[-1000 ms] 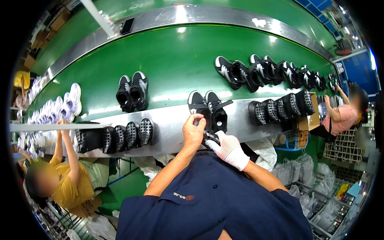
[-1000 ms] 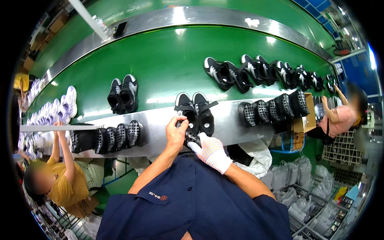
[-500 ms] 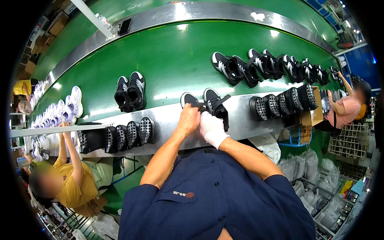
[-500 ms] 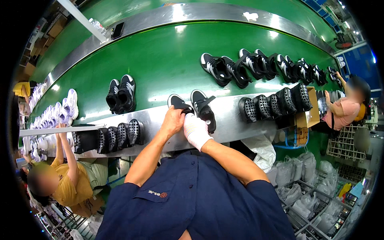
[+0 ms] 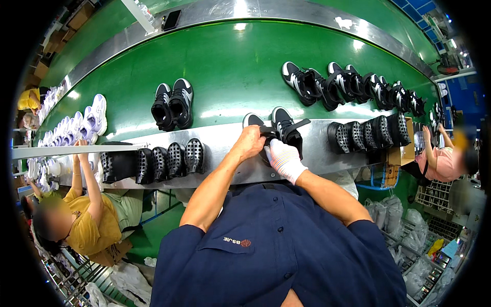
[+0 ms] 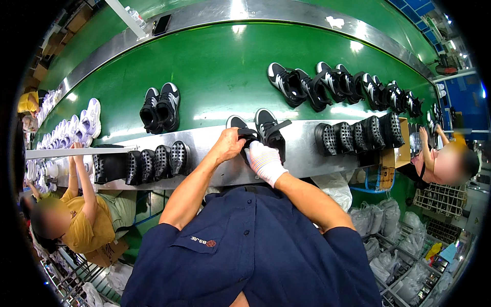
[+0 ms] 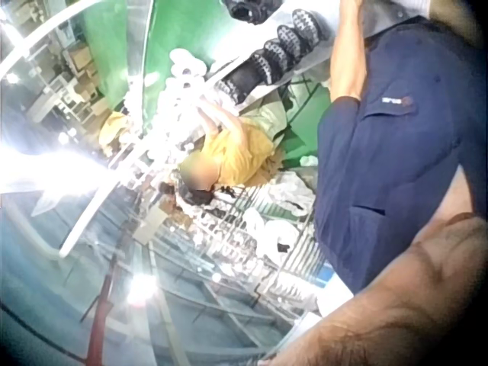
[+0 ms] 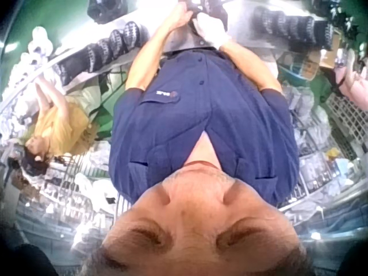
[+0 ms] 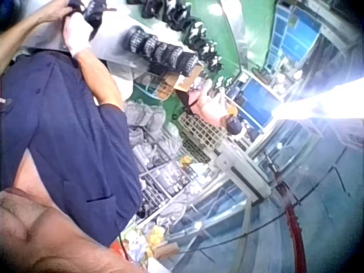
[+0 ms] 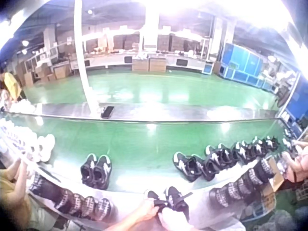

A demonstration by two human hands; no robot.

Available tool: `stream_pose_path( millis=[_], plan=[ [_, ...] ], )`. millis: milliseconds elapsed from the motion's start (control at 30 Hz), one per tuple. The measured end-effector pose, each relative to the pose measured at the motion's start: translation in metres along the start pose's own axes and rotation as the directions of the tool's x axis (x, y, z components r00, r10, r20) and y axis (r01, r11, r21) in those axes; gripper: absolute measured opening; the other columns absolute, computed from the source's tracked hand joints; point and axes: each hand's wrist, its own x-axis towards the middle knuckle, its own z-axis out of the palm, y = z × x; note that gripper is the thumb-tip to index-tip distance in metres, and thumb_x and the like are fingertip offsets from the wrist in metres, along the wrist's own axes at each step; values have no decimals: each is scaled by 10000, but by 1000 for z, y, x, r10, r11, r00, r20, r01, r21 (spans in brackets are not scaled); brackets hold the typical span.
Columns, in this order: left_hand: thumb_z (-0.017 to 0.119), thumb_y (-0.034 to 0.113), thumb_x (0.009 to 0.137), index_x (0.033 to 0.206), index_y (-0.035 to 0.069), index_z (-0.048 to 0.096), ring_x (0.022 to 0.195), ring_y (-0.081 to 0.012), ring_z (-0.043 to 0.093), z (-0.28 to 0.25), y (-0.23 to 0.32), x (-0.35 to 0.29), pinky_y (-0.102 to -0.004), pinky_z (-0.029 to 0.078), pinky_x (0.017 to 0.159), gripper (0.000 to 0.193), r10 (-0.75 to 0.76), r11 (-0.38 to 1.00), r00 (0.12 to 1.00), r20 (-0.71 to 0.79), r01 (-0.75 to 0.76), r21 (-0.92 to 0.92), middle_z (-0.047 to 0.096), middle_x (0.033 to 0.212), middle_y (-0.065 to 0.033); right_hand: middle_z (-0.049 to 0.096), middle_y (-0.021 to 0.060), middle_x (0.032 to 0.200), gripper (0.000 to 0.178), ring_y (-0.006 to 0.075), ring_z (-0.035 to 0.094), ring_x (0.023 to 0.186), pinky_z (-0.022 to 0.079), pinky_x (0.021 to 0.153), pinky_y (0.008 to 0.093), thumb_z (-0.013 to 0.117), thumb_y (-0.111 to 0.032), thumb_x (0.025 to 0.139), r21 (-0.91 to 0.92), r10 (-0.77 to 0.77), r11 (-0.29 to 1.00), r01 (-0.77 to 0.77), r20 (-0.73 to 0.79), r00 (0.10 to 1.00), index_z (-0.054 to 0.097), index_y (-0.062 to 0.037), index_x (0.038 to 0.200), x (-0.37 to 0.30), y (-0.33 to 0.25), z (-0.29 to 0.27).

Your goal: The person picks up black shoes from a conveyor belt, examines the interior and exterior surfaces by hand, and places them back onto the belt or into a container.

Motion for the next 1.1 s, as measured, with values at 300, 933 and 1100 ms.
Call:
stream_pose_path(
  millis=[300, 933, 1100],
  plan=[
    [581, 82, 827, 1043, 2, 737, 857, -455, 697, 3, -10, 13, -478, 564, 772, 279, 79, 991, 979, 188, -98, 93, 705, 902, -294, 746, 233, 919, 193, 390, 743, 894, 588, 781, 484, 564, -102, 924, -62, 143, 990, -130, 306, 941, 700, -1, 1017, 17, -26, -19],
    [694, 125, 813, 1078, 8, 710, 921, -393, 648, -9, -33, -18, -470, 524, 849, 290, 54, 996, 998, -42, -51, 78, 672, 913, -188, 717, 212, 1101, 570, 414, 709, 990, 561, 864, 476, 817, -303, 858, 198, 376, 897, -395, 125, 918, 496, -23, 1236, 7, -9, -6],
    [764, 165, 778, 1535, 104, 403, 975, -464, 654, 5, 5, -42, -503, 520, 942, 841, -85, 973, 975, -204, 125, 193, 694, 963, -234, 715, 238, 1093, 569, 408, 710, 977, 562, 838, 482, 773, -267, 897, 187, 312, 927, -325, 97, 945, 502, 25, 1305, 4, 6, 12]
  ],
)
